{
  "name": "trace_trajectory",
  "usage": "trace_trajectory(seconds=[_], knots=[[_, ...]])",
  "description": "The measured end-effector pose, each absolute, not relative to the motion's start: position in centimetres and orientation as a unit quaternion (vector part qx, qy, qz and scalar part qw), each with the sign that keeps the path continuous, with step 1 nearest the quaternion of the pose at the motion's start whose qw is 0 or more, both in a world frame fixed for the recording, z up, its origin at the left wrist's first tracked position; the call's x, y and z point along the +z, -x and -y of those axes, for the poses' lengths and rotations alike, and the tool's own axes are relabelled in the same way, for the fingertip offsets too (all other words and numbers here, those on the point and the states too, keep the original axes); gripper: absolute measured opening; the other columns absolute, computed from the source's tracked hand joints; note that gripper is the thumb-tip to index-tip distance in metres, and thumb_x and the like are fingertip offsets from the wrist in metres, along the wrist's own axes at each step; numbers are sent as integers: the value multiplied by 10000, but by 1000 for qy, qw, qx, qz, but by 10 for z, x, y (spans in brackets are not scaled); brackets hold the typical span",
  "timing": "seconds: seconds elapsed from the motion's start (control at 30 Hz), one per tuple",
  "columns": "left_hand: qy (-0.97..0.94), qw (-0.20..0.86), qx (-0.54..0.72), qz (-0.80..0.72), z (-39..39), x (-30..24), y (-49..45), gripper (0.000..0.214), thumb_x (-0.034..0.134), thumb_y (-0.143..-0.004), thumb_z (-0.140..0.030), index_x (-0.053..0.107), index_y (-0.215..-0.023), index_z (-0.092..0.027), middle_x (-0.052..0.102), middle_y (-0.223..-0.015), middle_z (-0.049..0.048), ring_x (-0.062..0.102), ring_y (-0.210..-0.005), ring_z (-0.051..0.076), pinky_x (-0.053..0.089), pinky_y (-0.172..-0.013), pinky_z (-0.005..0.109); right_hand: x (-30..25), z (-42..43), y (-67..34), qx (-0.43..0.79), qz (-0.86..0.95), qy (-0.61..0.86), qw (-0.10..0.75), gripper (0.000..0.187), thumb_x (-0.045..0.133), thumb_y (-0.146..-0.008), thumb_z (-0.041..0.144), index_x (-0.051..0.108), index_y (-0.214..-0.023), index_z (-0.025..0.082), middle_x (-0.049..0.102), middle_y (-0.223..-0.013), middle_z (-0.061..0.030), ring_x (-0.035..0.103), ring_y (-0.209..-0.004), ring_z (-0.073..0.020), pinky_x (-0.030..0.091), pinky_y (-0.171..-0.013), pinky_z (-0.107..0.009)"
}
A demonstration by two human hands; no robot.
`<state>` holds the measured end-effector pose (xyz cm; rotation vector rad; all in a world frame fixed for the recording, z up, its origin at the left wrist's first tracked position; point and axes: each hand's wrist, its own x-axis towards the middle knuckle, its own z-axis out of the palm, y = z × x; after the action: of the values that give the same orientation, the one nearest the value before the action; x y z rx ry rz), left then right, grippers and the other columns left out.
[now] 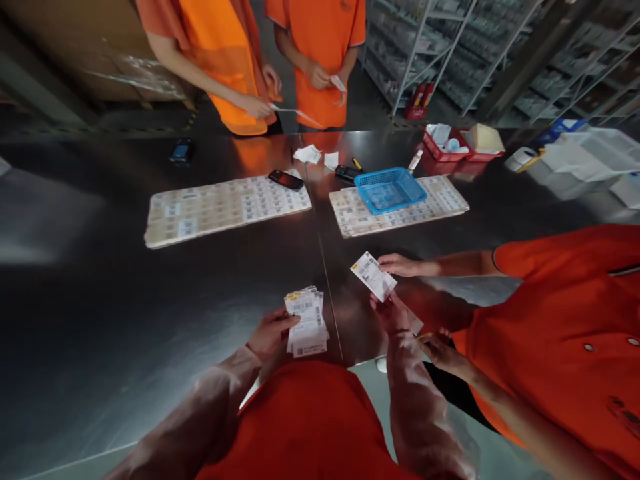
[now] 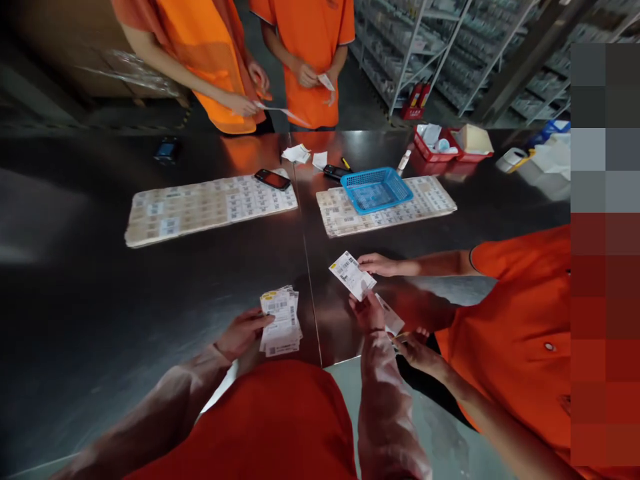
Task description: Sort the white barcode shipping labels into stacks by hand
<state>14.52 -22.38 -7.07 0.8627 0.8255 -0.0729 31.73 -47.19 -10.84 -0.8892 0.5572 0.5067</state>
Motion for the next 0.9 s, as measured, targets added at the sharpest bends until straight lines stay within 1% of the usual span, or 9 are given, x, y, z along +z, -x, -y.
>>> trace_trajectory(seconds=[0.07, 0.13, 0.3, 0.4, 0.5, 0.6, 0.7, 0.83, 0.9], knots=[[-399, 827, -28, -395, 225, -70, -145, 563, 913, -419, -265, 686, -899, -79, 740, -870, 107, 686, -737, 209, 531, -707, 295, -106, 471, -326, 226, -263, 437, 830, 481, 854, -441, 194, 645, -871, 142, 709, -827, -49, 674, -681, -194, 566, -582, -280], [-386, 832, -21, -398, 227, -69, -145, 599, 917, -408, -255, 680, -929, -76, 740, -871, 105, 691, -751, 217, 538, -713, 299, -104, 463, -326, 213, -257, 445, 831, 498, 835, -431, 126, 647, -892, 130, 713, -850, -51, 675, -672, -197, 563, -560, -274], [-365, 833, 3, -415, 225, -66, -146, 640, 924, -370, -249, 667, -932, -81, 741, -866, 108, 697, -746, 238, 546, -669, 304, -101, 445, -311, 173, -247, 441, 846, 502, 859, -413, 215, 641, -864, 171, 711, -907, -4, 684, -759, -185, 585, -663, -285], [-366, 831, 8, -419, 223, -68, -145, 631, 925, -363, -250, 671, -916, -80, 741, -875, 113, 698, -746, 234, 549, -672, 294, -97, 439, -305, 170, -248, 438, 847, 538, 864, -398, 247, 633, -879, 188, 714, -883, 17, 684, -755, -171, 583, -663, -270], [-367, 832, 1, -415, 223, -67, -145, 616, 923, -378, -257, 680, -918, -84, 741, -885, 113, 695, -735, 227, 553, -666, 292, -93, 436, -302, 163, -250, 442, 846, 610, 876, -376, 269, 630, -928, 182, 715, -863, 12, 680, -738, -162, 577, -650, -262], [-368, 833, -2, -413, 225, -66, -145, 612, 922, -390, -262, 687, -924, -82, 741, -891, 117, 696, -754, 228, 556, -681, 293, -91, 433, -299, 162, -247, 446, 845, 616, 891, -367, 287, 632, -912, 165, 712, -879, -9, 681, -761, -175, 576, -675, -275], [-368, 831, -2, -416, 225, -67, -144, 618, 920, -398, -255, 683, -943, -85, 740, -905, 122, 699, -775, 245, 556, -689, 306, -92, 430, -293, 169, -239, 451, 843, 565, 890, -397, 288, 630, -879, 150, 708, -897, -32, 680, -785, -192, 576, -690, -293], [-378, 829, -2, -412, 223, -72, -142, 553, 908, -432, -266, 687, -903, -79, 736, -906, 138, 698, -794, 265, 548, -667, 310, -97, 423, -285, 176, -214, 453, 847, 471, 863, -501, 296, 631, -881, 141, 704, -910, -45, 674, -825, -193, 573, -749, -309], [-377, 827, -5, -416, 222, -73, -141, 563, 910, -427, -265, 688, -910, -81, 735, -918, 140, 698, -795, 262, 548, -661, 306, -101, 420, -282, 173, -206, 455, 849, 442, 852, -534, 300, 631, -885, 146, 704, -938, -44, 673, -850, -191, 572, -780, -315]])
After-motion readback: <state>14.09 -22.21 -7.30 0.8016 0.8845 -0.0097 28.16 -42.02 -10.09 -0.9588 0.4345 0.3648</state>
